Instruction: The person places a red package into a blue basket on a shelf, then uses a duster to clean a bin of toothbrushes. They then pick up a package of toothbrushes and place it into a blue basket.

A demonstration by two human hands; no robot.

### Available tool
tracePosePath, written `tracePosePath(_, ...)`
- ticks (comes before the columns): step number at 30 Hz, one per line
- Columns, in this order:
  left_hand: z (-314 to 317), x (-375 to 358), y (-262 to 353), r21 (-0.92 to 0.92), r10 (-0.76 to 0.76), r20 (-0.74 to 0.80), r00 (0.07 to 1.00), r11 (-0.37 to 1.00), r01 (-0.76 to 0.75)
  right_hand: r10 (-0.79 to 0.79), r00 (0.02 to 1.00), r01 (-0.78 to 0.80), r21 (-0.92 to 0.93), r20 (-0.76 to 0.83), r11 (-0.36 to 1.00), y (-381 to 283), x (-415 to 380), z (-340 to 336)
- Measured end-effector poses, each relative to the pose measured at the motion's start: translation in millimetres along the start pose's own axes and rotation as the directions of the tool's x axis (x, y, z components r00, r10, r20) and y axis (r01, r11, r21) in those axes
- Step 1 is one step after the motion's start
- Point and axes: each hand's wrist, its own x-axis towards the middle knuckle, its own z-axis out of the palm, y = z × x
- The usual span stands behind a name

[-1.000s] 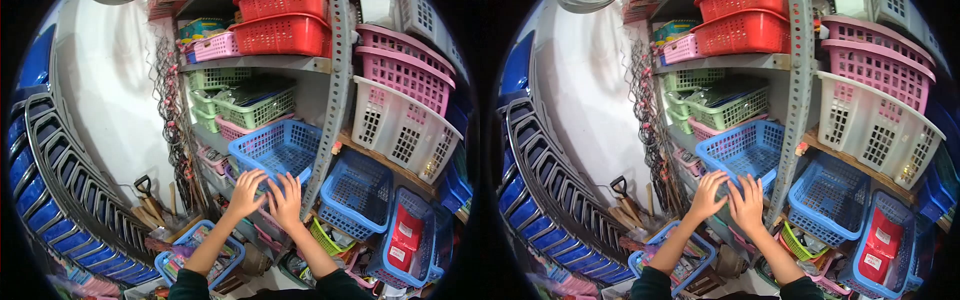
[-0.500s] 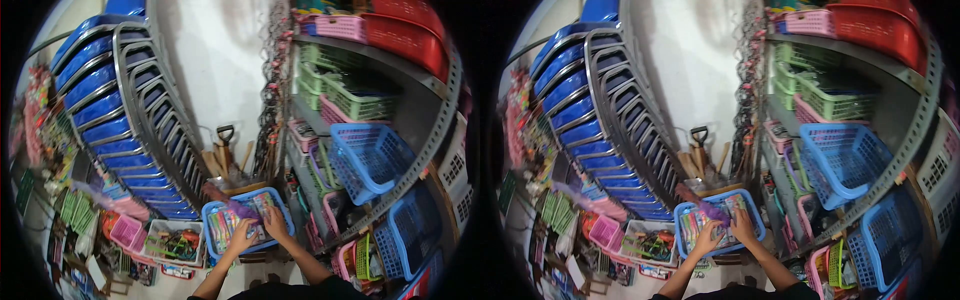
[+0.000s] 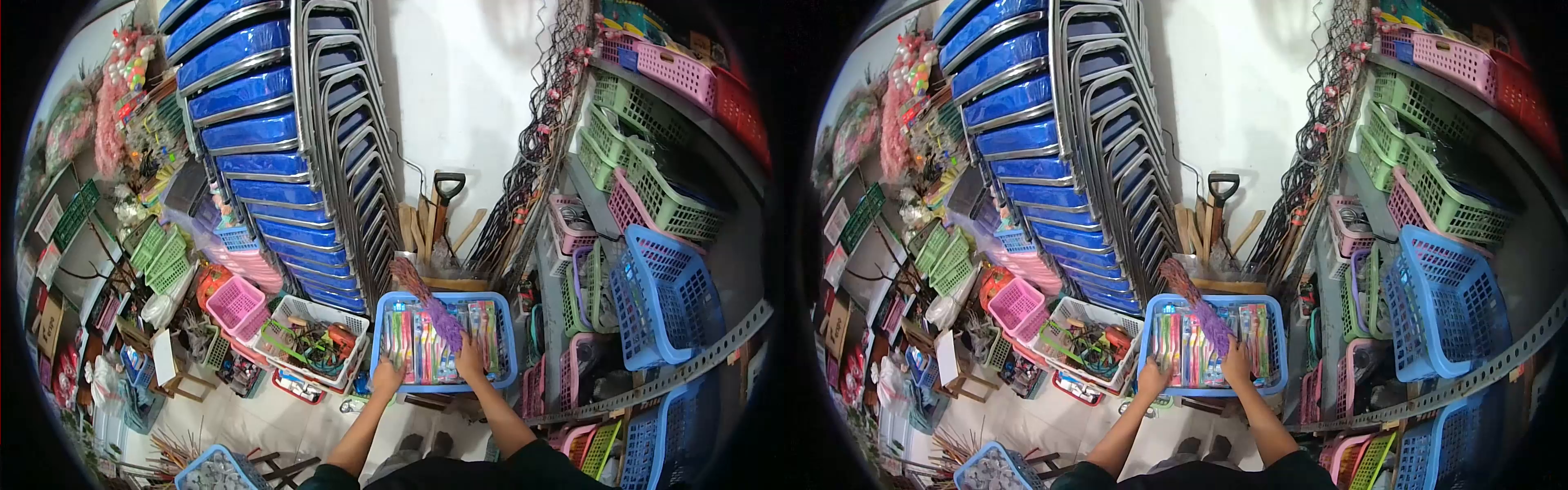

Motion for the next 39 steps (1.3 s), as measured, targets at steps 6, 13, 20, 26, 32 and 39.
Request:
tracePosePath(6, 17, 14, -8, 0.178, 0.106, -0.296, 0.949, 0.983, -0.055, 0.106, 0.989, -0.119, 0.119, 0.104, 0.986, -7, 1, -11)
tracePosePath(13, 28, 43, -20, -0.2, 0.0, 0.042, 0.999, 0.98, 0.009, 0.002, 1.0, -0.002, 0.083, -0.004, 0.997, -4, -3, -3)
tracePosePath(20, -5, 27, -3, -0.893, 0.07, 0.269, 0.961, 0.391, 0.221, -0.044, 0.99, 0.048, 0.032, -0.132, 0.998, 0, 13, -15)
tracePosePath(26, -66, 22, 31, -0.983, 0.222, 0.185, 0.957, 0.027, 0.183, -0.184, 0.893, 0.241, 0.089, -0.41, 0.966, -37, 33, -80)
tracePosePath(32, -134, 16, 68, -0.963, 0.443, 0.035, 0.896, -0.225, 0.149, -0.478, 0.752, 0.592, 0.148, -0.454, 0.792, -50, 12, -161)
tracePosePath(39, -170, 20, 77, -0.866, 0.559, 0.084, 0.825, -0.369, 0.339, -0.786, 0.5, 0.819, -0.096, -0.363, 0.566, -50, 2, -189)
